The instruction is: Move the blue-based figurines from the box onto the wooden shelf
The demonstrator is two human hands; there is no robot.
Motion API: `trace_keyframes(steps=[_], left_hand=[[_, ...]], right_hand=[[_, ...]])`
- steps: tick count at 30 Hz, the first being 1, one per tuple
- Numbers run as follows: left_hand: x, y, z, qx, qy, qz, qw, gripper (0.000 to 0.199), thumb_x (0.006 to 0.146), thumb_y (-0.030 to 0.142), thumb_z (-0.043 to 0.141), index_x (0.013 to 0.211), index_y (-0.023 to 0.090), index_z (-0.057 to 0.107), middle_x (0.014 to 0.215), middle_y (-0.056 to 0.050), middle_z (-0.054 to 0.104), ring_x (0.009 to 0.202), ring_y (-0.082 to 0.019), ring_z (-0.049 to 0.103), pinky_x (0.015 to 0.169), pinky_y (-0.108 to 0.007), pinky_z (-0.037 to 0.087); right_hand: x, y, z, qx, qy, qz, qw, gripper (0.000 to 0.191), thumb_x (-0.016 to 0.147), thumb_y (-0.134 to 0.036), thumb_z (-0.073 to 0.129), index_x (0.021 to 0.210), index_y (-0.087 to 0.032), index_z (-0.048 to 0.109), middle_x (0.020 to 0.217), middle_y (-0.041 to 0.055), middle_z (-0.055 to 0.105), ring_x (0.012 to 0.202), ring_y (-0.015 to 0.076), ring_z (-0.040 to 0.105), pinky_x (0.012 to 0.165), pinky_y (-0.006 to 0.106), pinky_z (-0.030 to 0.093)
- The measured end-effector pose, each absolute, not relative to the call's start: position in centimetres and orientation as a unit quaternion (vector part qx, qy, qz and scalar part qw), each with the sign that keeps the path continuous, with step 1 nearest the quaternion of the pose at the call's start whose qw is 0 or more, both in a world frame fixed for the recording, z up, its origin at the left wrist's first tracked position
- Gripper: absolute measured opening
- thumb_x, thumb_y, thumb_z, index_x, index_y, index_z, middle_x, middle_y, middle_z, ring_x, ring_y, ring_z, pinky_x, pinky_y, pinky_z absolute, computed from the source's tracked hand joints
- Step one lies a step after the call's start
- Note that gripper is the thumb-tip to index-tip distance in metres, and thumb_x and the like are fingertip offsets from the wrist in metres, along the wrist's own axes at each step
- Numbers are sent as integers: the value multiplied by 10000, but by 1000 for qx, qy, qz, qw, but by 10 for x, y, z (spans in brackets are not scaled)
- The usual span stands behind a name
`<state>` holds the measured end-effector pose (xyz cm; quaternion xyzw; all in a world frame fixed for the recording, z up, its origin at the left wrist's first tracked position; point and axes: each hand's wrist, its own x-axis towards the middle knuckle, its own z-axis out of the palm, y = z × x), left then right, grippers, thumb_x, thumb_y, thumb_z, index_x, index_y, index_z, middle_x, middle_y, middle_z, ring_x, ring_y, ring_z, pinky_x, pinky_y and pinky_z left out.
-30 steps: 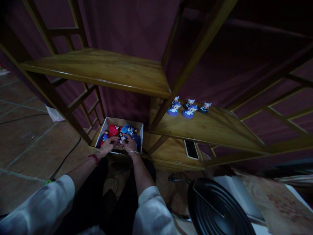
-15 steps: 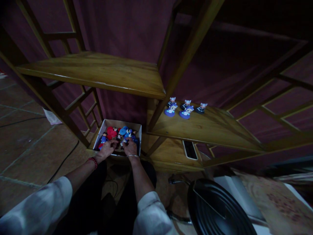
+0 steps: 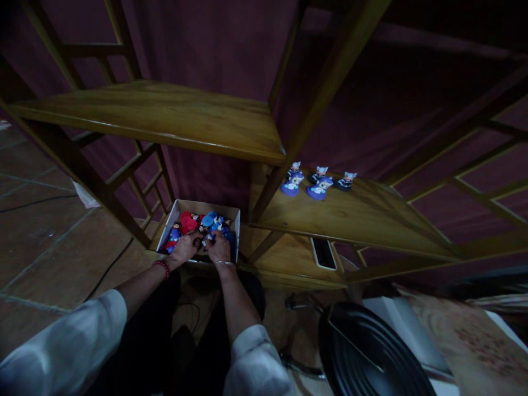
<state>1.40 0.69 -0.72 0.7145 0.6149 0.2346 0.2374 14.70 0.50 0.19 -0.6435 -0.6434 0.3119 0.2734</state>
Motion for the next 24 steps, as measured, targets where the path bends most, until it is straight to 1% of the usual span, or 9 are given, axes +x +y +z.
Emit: trace_keyframes(steps=[4, 7, 12, 15, 18, 21, 24], left_hand=[[14, 8, -6, 718, 614, 229, 236, 302, 704, 74, 412, 918, 163, 607, 940, -72, 617, 877, -156, 566, 822, -245, 417], [13, 11, -3, 719, 613, 220, 242, 309, 718, 79, 394, 933, 159, 601, 945, -77, 622, 876, -154, 571, 820, -238, 415], [13, 9, -2, 711, 628, 221, 226, 292, 724, 92, 389, 908, 153, 607, 925, -82, 624, 838, -148, 578, 798, -230, 420], [13, 6, -3, 709, 632, 225, 217, 289, 719, 95, 386, 890, 145, 614, 914, -93, 621, 822, -159, 580, 778, -246, 427], [10, 6, -6, 685, 647, 241, 234, 291, 697, 80, 402, 884, 141, 616, 900, -86, 628, 806, -153, 581, 772, -242, 429], [5, 8, -10, 643, 671, 267, 256, 306, 655, 48, 424, 874, 135, 618, 874, -73, 636, 789, -141, 579, 753, -229, 438], [0, 10, -13, 615, 689, 280, 263, 312, 633, 32, 431, 858, 139, 619, 843, -54, 637, 772, -128, 577, 751, -221, 441]], right_hand=[[144, 6, 0, -633, -635, 336, 288, 240, 725, -215, 506, 962, -185, 500, 726, 19, 636, 580, 127, 610, 609, 224, 464], [144, 7, 0, -645, -626, 331, 287, 234, 720, -225, 512, 950, -182, 500, 713, 18, 637, 569, 125, 612, 605, 222, 466], [145, 10, -5, -652, -616, 334, 289, 226, 722, -247, 507, 939, -189, 493, 682, -3, 636, 592, 119, 613, 597, 212, 466], [145, 13, -10, -654, -613, 331, 294, 232, 717, -252, 511, 939, -187, 496, 707, -3, 634, 606, 117, 613, 605, 215, 468], [144, 15, -15, -656, -599, 342, 306, 259, 729, -257, 498, 981, -200, 487, 712, -12, 632, 606, 115, 612, 598, 220, 473], [144, 15, -16, -645, -595, 363, 314, 306, 751, -254, 470, 1055, -227, 462, 648, -42, 622, 604, 109, 611, 608, 223, 476], [144, 17, -18, -639, -607, 358, 307, 306, 754, -247, 478, 1060, -248, 483, 620, -46, 621, 624, 109, 613, 634, 218, 471]])
